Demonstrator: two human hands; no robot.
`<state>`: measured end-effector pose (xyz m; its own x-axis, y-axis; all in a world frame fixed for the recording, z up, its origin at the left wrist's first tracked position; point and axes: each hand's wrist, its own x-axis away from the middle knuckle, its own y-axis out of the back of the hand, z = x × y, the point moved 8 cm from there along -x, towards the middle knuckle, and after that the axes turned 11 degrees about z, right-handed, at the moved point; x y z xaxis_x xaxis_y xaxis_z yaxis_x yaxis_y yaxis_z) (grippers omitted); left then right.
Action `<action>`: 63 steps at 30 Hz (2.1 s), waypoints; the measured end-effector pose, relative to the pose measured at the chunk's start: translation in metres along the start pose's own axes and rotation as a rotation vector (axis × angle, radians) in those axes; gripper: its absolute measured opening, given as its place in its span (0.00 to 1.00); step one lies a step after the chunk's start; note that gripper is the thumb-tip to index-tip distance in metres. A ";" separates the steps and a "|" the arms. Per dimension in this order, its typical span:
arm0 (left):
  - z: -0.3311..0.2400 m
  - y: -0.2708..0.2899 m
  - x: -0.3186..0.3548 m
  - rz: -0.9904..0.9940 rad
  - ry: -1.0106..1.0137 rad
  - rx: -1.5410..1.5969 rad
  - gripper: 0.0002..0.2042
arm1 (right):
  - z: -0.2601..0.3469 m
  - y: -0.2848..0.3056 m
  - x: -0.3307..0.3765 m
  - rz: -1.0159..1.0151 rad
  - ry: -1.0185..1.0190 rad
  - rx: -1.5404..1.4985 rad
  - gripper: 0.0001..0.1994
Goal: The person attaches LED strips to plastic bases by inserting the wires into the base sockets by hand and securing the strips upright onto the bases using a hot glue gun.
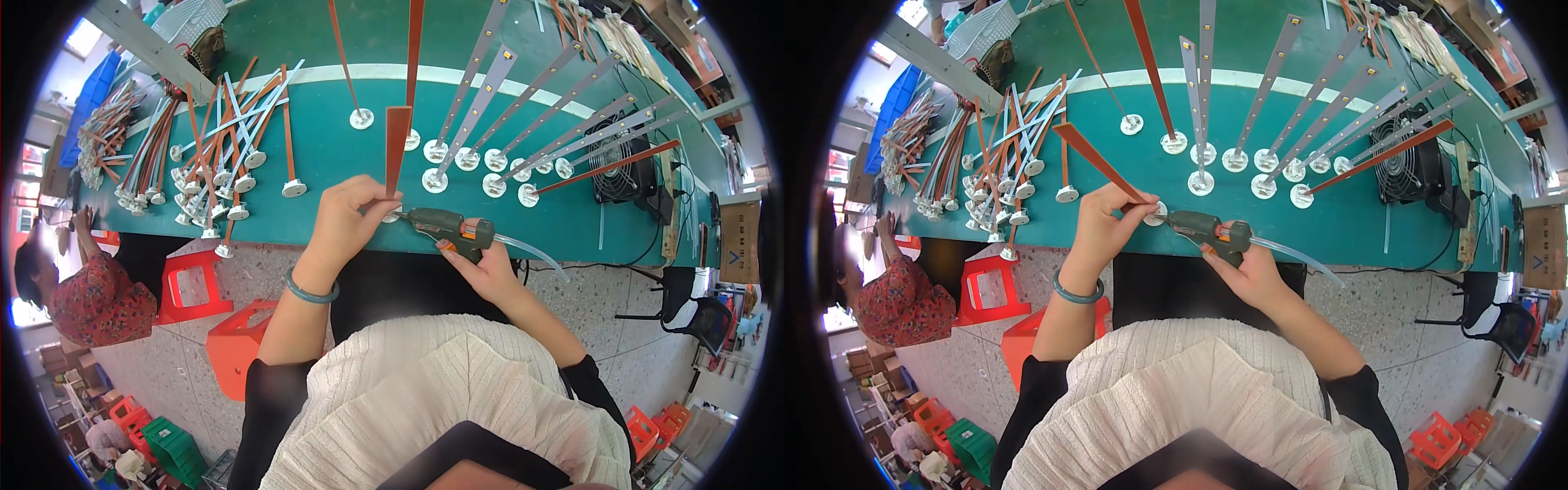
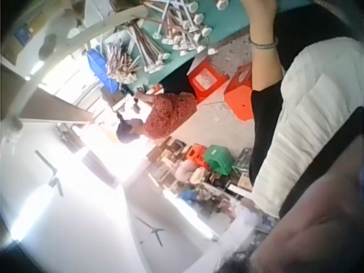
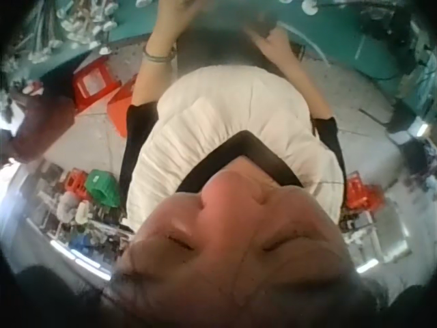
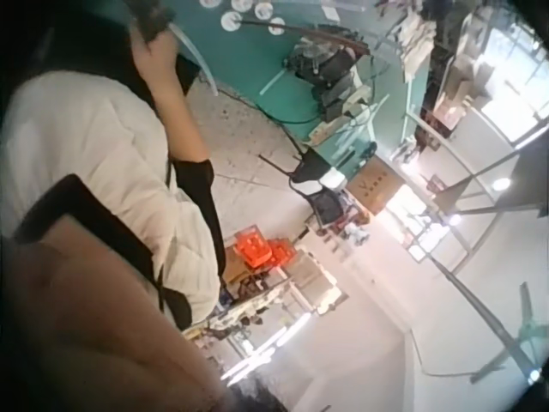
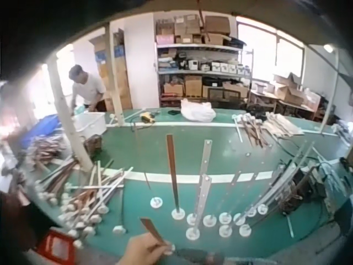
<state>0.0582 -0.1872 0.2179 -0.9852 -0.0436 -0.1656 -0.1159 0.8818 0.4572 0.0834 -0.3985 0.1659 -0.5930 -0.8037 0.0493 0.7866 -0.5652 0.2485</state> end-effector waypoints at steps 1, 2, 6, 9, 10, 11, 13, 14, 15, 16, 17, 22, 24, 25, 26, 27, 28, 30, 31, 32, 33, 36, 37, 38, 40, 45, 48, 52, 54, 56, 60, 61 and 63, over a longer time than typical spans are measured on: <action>0.001 0.000 0.000 0.003 0.003 0.000 0.05 | -0.004 -0.001 -0.001 0.000 -0.003 -0.003 0.13; 0.004 0.000 0.001 0.019 0.012 0.000 0.05 | -0.005 -0.001 -0.003 -0.010 0.022 0.106 0.12; 0.000 0.001 0.003 0.004 -0.039 -0.007 0.06 | -0.007 -0.002 -0.006 -0.040 -0.083 0.135 0.11; 0.001 0.001 0.003 0.001 -0.031 -0.018 0.06 | 0.000 -0.003 -0.007 -0.047 -0.043 0.241 0.13; 0.002 0.001 0.003 0.001 -0.029 -0.018 0.06 | -0.001 -0.003 -0.007 -0.046 -0.045 0.240 0.13; 0.002 0.001 0.003 0.008 -0.020 -0.013 0.06 | -0.001 -0.002 -0.007 -0.060 -0.041 0.231 0.13; 0.002 0.001 0.004 0.016 -0.011 -0.007 0.06 | -0.001 -0.002 -0.007 -0.073 -0.039 0.221 0.14; 0.002 0.001 0.004 0.016 -0.008 -0.015 0.06 | 0.001 -0.002 -0.007 -0.077 -0.026 0.229 0.14; 0.001 0.001 0.004 0.017 -0.006 -0.024 0.06 | 0.003 -0.002 -0.007 -0.080 -0.012 0.237 0.14; 0.001 0.001 0.004 0.017 -0.004 -0.024 0.06 | 0.003 -0.002 -0.006 -0.080 -0.012 0.236 0.14; 0.001 0.001 0.004 0.002 0.003 -0.010 0.06 | 0.001 -0.002 -0.005 -0.082 -0.029 0.221 0.14; 0.000 0.001 0.003 -0.018 0.002 0.022 0.06 | 0.000 -0.002 -0.004 -0.094 -0.046 0.186 0.14; 0.000 0.001 0.004 -0.013 0.017 0.011 0.06 | 0.007 -0.002 -0.005 -0.106 0.005 0.262 0.14; 0.000 0.001 0.004 -0.013 0.017 0.012 0.06 | 0.007 -0.002 -0.005 -0.106 0.004 0.262 0.14; -0.001 0.001 0.004 -0.014 0.022 0.007 0.06 | 0.009 -0.001 -0.005 -0.113 0.016 0.268 0.13; -0.001 0.001 0.004 -0.014 0.027 0.001 0.06 | 0.010 -0.001 -0.005 -0.119 0.028 0.272 0.13; -0.001 0.002 0.005 -0.014 0.028 0.000 0.06 | 0.009 -0.002 -0.004 -0.119 0.029 0.271 0.13; -0.003 0.001 0.004 0.006 -0.013 -0.038 0.06 | 0.002 -0.002 -0.002 -0.111 -0.024 0.188 0.13; -0.003 0.001 0.004 0.007 -0.013 -0.036 0.06 | 0.000 -0.001 -0.002 -0.111 -0.025 0.189 0.13; -0.002 0.000 0.003 0.010 -0.003 -0.031 0.06 | 0.000 -0.001 -0.003 -0.103 -0.016 0.201 0.12; -0.001 0.000 0.002 0.011 0.007 -0.026 0.06 | 0.001 -0.002 -0.003 -0.094 -0.005 0.211 0.12; -0.002 0.001 0.003 0.003 0.024 -0.029 0.06 | 0.003 -0.003 -0.005 -0.093 -0.025 0.230 0.12; -0.002 0.001 0.003 0.003 0.025 -0.028 0.06 | 0.003 -0.003 -0.005 -0.092 -0.026 0.229 0.12; -0.003 0.001 0.004 0.007 0.022 -0.037 0.06 | 0.002 -0.003 -0.005 -0.092 -0.033 0.220 0.12; -0.003 0.001 0.003 0.012 0.019 -0.043 0.06 | 0.002 -0.003 -0.004 -0.093 -0.042 0.213 0.12; -0.006 -0.001 0.002 0.033 0.010 -0.092 0.04 | 0.001 -0.001 -0.003 -0.090 -0.059 0.211 0.11; -0.013 -0.002 0.003 0.029 -0.040 -0.127 0.04 | 0.002 0.000 -0.003 -0.099 -0.071 0.189 0.11; -0.016 -0.003 0.005 0.025 -0.069 -0.198 0.05 | 0.002 0.004 -0.006 -0.075 -0.029 0.213 0.11; -0.018 -0.009 0.004 0.147 -0.079 -0.205 0.06 | -0.002 0.002 -0.006 -0.043 0.000 0.042 0.11; -0.024 -0.009 0.003 0.139 -0.089 -0.214 0.07 | -0.003 0.004 -0.005 -0.041 -0.031 -0.012 0.11; -0.022 -0.008 0.000 0.155 -0.036 -0.195 0.09 | -0.003 0.006 -0.003 -0.009 -0.071 0.030 0.09; -0.023 -0.008 0.000 0.157 -0.037 -0.195 0.09 | -0.002 0.006 -0.004 -0.012 -0.071 0.029 0.09; -0.024 -0.009 0.000 0.160 -0.053 -0.209 0.09 | 0.000 0.006 -0.005 -0.023 -0.056 -0.033 0.09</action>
<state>0.0566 -0.2063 0.2352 -0.9857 0.1181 -0.1200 0.0117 0.7591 0.6508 0.0910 -0.3975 0.1670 -0.6193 -0.7790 0.0982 0.7771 -0.5904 0.2181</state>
